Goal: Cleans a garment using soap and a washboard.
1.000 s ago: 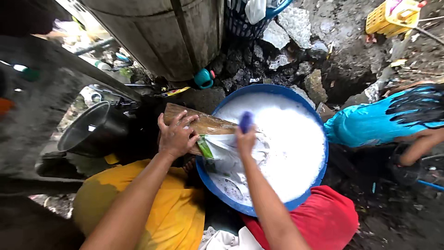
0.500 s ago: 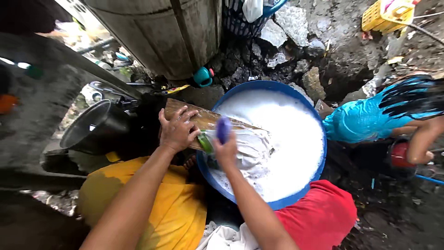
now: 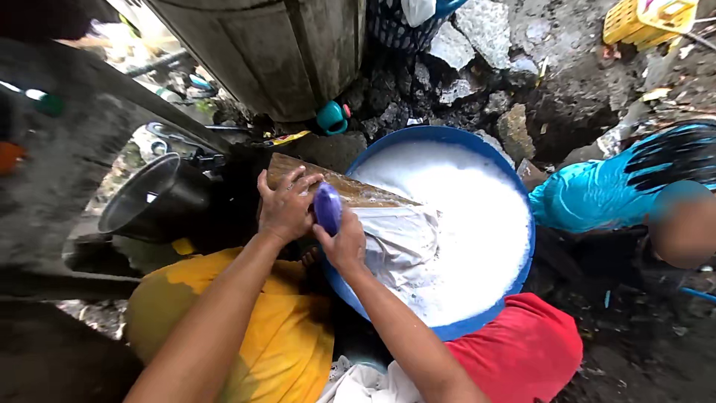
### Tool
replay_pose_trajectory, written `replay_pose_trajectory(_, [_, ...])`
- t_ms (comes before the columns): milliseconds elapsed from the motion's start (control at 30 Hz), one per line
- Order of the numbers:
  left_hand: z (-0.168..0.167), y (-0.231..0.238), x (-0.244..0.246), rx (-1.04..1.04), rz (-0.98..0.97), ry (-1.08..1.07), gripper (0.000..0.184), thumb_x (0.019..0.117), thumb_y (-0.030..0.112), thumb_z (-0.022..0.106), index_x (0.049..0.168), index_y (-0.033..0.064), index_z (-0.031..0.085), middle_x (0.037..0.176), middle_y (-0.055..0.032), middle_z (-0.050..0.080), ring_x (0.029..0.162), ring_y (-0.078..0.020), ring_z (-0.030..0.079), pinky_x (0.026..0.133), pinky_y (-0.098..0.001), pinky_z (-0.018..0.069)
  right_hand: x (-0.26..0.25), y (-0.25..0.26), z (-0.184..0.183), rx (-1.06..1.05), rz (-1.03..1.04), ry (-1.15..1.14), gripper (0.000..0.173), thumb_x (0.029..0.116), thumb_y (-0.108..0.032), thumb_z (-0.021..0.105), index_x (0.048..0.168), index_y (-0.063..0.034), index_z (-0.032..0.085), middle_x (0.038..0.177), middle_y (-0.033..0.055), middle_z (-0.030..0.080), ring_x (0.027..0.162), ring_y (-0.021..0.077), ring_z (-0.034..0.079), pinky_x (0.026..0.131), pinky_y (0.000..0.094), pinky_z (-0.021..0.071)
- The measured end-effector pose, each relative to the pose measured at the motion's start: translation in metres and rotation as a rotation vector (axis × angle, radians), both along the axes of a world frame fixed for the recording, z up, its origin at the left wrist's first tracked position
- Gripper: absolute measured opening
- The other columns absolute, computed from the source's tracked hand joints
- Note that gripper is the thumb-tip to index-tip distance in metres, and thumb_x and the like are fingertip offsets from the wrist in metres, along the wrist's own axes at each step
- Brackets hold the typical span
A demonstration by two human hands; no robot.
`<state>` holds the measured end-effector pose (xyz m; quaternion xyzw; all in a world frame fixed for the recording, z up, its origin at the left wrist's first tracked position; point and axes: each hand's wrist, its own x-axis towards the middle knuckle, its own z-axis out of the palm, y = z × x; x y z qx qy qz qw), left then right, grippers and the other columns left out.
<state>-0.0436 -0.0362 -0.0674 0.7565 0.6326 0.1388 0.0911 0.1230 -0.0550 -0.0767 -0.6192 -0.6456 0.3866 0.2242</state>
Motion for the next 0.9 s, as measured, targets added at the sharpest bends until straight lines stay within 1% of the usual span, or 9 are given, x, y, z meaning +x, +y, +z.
replay_pose_trajectory(67, [-0.001, 0.001, 0.000, -0.008, -0.006, -0.006, 0.020, 0.0943, 0.026, 0.069, 0.104, 0.0111, 0.079, 0.148, -0.0042, 0.059, 0.148, -0.0403, 0.038, 0.110, -0.0819, 0.0114, 0.027, 0.003, -0.011, 0.009, 0.030, -0.038, 0.063, 0.0938, -0.039, 0.075, 0.140, -0.0001, 0.055, 0.126, 0.0261, 0.064, 0.116, 0.0412, 0.064, 0.095, 0.0578, 0.0537])
replay_pose_trajectory(233, [-0.004, 0.002, 0.000, 0.001, 0.002, -0.011, 0.024, 0.0954, 0.033, 0.067, 0.097, 0.0120, 0.079, 0.149, -0.0039, 0.058, 0.148, -0.0401, 0.037, 0.110, -0.0819, 0.0105, 0.178, 0.056, -0.072, -0.145, -0.578, -0.173, 0.073, 0.0957, -0.035, 0.073, 0.147, 0.0066, 0.042, 0.133, 0.0344, 0.059, 0.124, 0.0498, 0.059, 0.103, 0.0638, 0.0465])
replay_pose_trajectory(333, [-0.007, 0.002, 0.001, 0.002, 0.002, -0.014, 0.023, 0.0952, 0.033, 0.069, 0.098, 0.0125, 0.079, 0.148, -0.0043, 0.058, 0.148, -0.0400, 0.037, 0.110, -0.0821, 0.0098, 0.128, 0.062, -0.051, -0.091, -0.537, -0.078, 0.069, 0.0946, -0.028, 0.074, 0.146, 0.0080, 0.044, 0.131, 0.0339, 0.061, 0.123, 0.0478, 0.060, 0.105, 0.0618, 0.0472])
replay_pose_trajectory(433, [-0.004, 0.003, 0.000, 0.002, 0.003, 0.002, 0.019, 0.0927, 0.025, 0.072, 0.101, 0.0096, 0.079, 0.147, -0.0063, 0.059, 0.148, -0.0409, 0.038, 0.110, -0.0819, 0.0107, 0.015, 0.029, -0.015, 0.161, -0.118, -0.042, 0.054, 0.0875, -0.028, 0.079, 0.127, 0.0038, 0.064, 0.116, 0.0241, 0.070, 0.108, 0.0389, 0.069, 0.092, 0.0571, 0.0564])
replay_pose_trajectory(500, [-0.003, 0.000, 0.000, 0.023, -0.011, -0.004, 0.020, 0.0895, 0.021, 0.073, 0.103, 0.0070, 0.079, 0.145, -0.0095, 0.061, 0.146, -0.0436, 0.039, 0.109, -0.0827, 0.0120, 0.008, 0.023, -0.005, 0.233, 0.065, -0.047, 0.052, 0.0882, -0.030, 0.080, 0.127, 0.0021, 0.066, 0.117, 0.0241, 0.070, 0.110, 0.0397, 0.069, 0.091, 0.0568, 0.0564])
replay_pose_trajectory(633, [-0.005, 0.001, 0.001, 0.024, -0.004, 0.013, 0.026, 0.0946, 0.033, 0.068, 0.096, 0.0091, 0.078, 0.148, -0.0066, 0.058, 0.147, -0.0421, 0.038, 0.109, -0.0820, 0.0116, 0.137, 0.077, -0.046, -0.008, -0.344, -0.123, 0.066, 0.0932, -0.031, 0.076, 0.139, 0.0100, 0.052, 0.127, 0.0337, 0.064, 0.119, 0.0478, 0.063, 0.102, 0.0627, 0.0485])
replay_pose_trajectory(700, [-0.005, 0.002, 0.000, 0.025, -0.002, 0.018, 0.026, 0.0947, 0.034, 0.067, 0.096, 0.0101, 0.079, 0.148, -0.0055, 0.058, 0.147, -0.0413, 0.038, 0.109, -0.0820, 0.0117, 0.182, 0.101, -0.065, -0.133, -0.552, -0.188, 0.073, 0.0945, -0.035, 0.074, 0.147, 0.0051, 0.042, 0.132, 0.0334, 0.061, 0.124, 0.0492, 0.060, 0.103, 0.0647, 0.0465])
replay_pose_trajectory(767, [-0.006, 0.002, 0.002, 0.024, -0.005, 0.008, 0.026, 0.0943, 0.033, 0.068, 0.096, 0.0100, 0.079, 0.148, -0.0054, 0.058, 0.147, -0.0413, 0.038, 0.109, -0.0820, 0.0109, 0.156, 0.105, -0.057, -0.112, -0.548, -0.137, 0.072, 0.0939, -0.031, 0.075, 0.147, 0.0052, 0.043, 0.130, 0.0339, 0.062, 0.121, 0.0498, 0.061, 0.102, 0.0647, 0.0475])
replay_pose_trajectory(900, [-0.003, 0.001, 0.000, 0.006, 0.006, 0.016, 0.020, 0.0884, 0.021, 0.073, 0.101, 0.0058, 0.078, 0.144, -0.0097, 0.061, 0.146, -0.0422, 0.040, 0.109, -0.0819, 0.0120, 0.004, 0.035, 0.000, 0.108, -0.016, 0.004, 0.057, 0.0909, -0.031, 0.078, 0.132, 0.0046, 0.060, 0.119, 0.0247, 0.068, 0.110, 0.0392, 0.068, 0.092, 0.0566, 0.0562])
